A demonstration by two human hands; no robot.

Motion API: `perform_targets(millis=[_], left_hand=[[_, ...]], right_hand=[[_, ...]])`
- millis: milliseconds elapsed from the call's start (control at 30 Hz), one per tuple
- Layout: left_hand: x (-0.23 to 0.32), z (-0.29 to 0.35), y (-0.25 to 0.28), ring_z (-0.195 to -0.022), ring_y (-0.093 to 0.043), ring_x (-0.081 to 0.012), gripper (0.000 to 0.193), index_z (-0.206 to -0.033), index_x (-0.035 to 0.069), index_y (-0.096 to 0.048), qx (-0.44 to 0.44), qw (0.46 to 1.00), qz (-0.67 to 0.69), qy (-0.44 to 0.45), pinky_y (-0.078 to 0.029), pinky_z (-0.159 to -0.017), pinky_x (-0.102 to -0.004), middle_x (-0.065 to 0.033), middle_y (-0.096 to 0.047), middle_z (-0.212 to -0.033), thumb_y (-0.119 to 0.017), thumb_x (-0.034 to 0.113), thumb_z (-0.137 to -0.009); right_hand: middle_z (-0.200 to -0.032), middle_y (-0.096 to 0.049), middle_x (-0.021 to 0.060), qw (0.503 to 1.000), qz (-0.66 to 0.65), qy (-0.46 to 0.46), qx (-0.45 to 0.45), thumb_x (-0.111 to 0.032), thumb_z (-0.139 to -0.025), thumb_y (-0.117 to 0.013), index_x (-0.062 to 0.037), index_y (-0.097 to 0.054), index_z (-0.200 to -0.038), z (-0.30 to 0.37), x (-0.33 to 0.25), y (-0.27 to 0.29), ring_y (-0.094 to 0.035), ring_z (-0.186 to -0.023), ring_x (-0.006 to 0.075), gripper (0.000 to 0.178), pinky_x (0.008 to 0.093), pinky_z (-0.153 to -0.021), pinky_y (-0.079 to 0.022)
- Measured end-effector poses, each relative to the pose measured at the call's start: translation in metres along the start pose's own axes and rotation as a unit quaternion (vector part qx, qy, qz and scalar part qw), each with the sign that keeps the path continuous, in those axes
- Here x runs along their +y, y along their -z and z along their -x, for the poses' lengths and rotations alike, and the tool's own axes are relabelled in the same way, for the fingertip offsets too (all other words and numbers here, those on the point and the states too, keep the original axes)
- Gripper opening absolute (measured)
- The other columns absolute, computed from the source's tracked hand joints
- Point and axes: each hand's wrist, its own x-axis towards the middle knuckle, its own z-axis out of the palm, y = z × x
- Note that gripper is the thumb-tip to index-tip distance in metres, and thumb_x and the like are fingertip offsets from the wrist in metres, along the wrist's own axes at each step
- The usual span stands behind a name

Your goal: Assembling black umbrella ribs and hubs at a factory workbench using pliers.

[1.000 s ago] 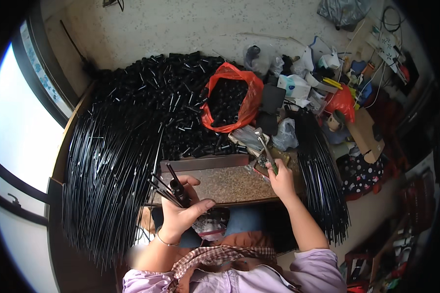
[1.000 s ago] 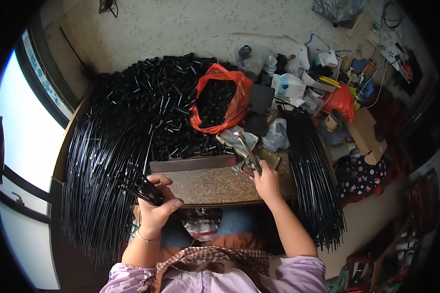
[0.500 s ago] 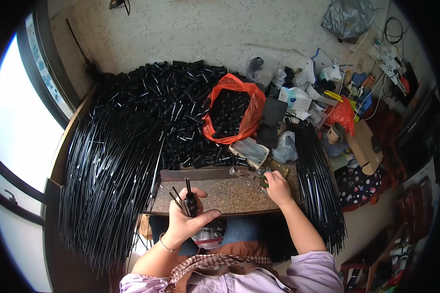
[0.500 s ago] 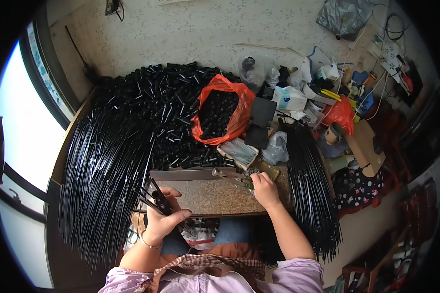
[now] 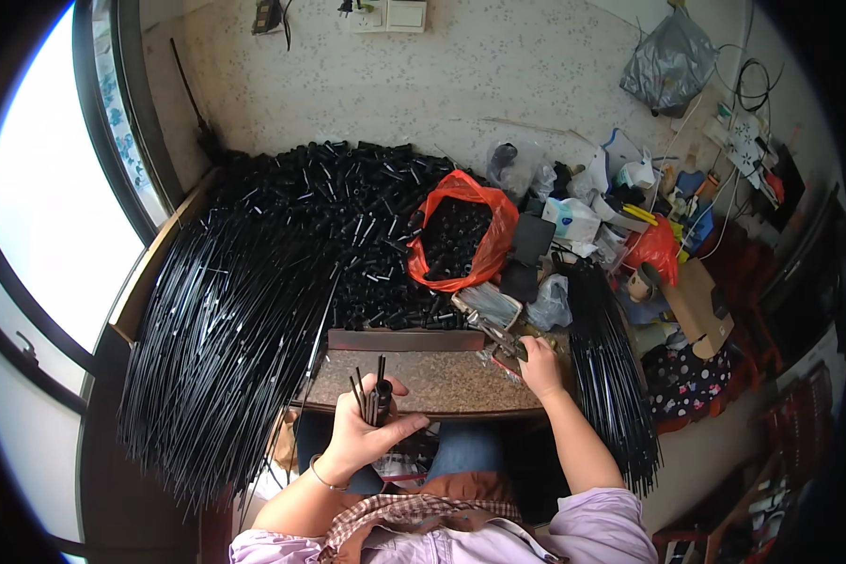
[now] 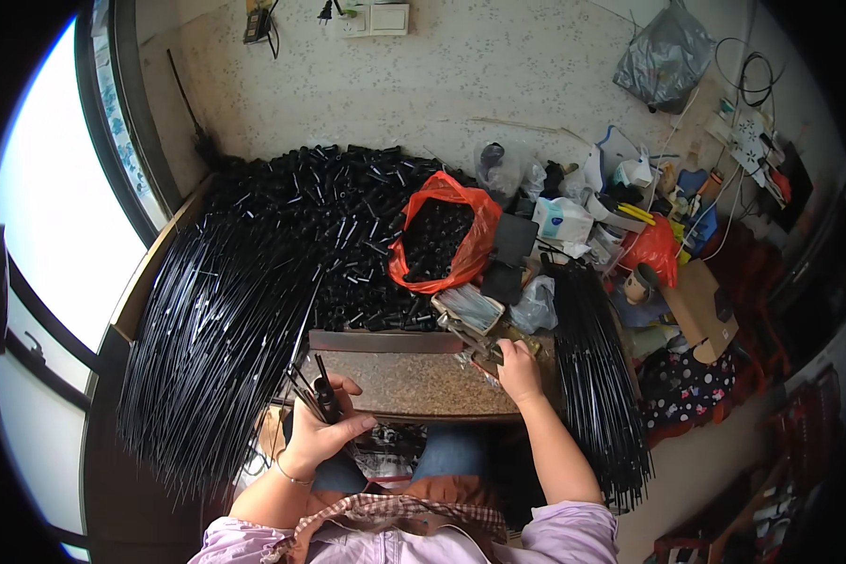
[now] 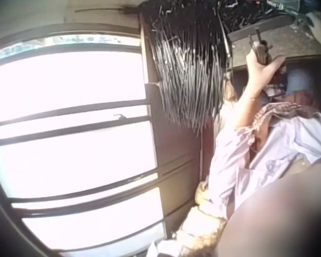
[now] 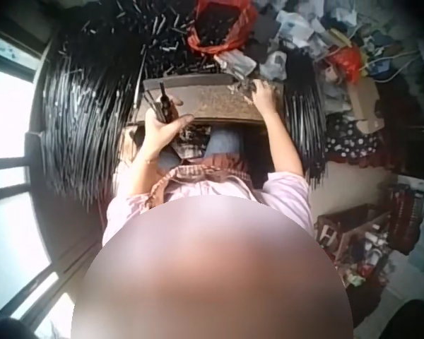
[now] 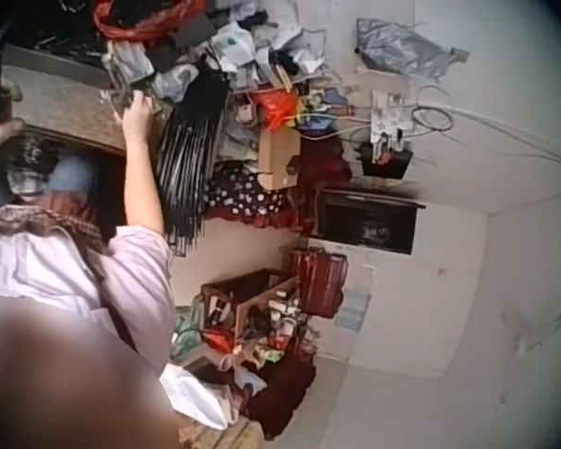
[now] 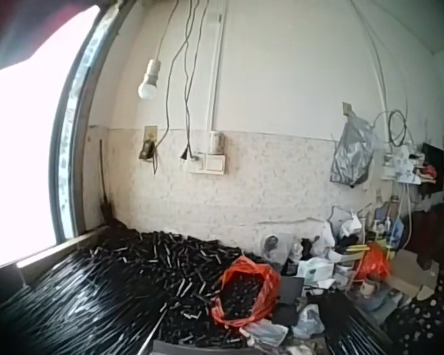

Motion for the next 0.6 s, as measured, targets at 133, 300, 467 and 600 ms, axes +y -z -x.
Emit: perform_targets(millis=[133, 300, 467, 600], left_hand=[[0.007, 0.006, -0.004, -0.056, -0.044, -0.0014, 0.035, -0.088, 0.005, -0.056, -0.057, 0.998, -0.031, 0.008, -0.034, -0.05, -0.0166, 0.0051, -0.05, -0.061, -0.08, 0.007, -0.062], [0.009, -0.001, -0.029, -0.055, -0.038, -0.0007, 0.053, -0.107, 0.003, -0.055, -0.085, 0.993, -0.033, -0.069, -0.031, -0.049, -0.017, 0.0076, -0.045, -0.059, -0.081, 0.012, -0.062], [0.021, 0.004, -0.042, -0.071, -0.06, -0.0086, 0.064, -0.112, -0.002, -0.052, -0.047, 0.994, -0.019, -0.1, -0.048, -0.067, -0.0248, -0.0079, -0.064, -0.078, -0.081, 0.024, -0.061], [0.022, 0.013, -0.037, -0.07, -0.06, -0.0085, 0.065, -0.112, -0.002, -0.052, -0.039, 0.997, 0.021, -0.057, -0.048, -0.067, -0.0244, -0.0081, -0.064, -0.078, -0.082, 0.024, -0.06]], right_hand=[[-0.079, -0.06, 0.016, 0.975, -0.031, -0.192, 0.105, -0.005, -0.072, -0.065, -0.0015, -0.052, -0.086, -0.004, -0.014, 0.011, -0.059, -0.069, 0.0327, 0.02, 0.0382, -0.063, -0.046], [-0.075, -0.056, 0.0069, 0.633, -0.732, -0.248, 0.053, -0.001, -0.075, -0.065, -0.0056, -0.046, -0.086, -0.003, -0.155, 0.064, -0.05, -0.056, 0.012, 0.023, 0.0249, -0.051, -0.042], [-0.079, -0.055, 0.0066, 0.591, -0.779, -0.206, 0.041, -0.006, -0.073, -0.069, -0.0043, -0.046, -0.09, 0.022, -0.219, 0.082, -0.054, -0.069, 0.0123, 0.029, 0.0231, -0.067, -0.045], [-0.081, -0.055, 0.0059, 0.637, -0.748, -0.182, 0.033, -0.007, -0.072, -0.071, -0.0036, -0.045, -0.091, 0.025, -0.226, 0.082, -0.053, -0.071, 0.0106, 0.032, 0.0222, -0.068, -0.044]])
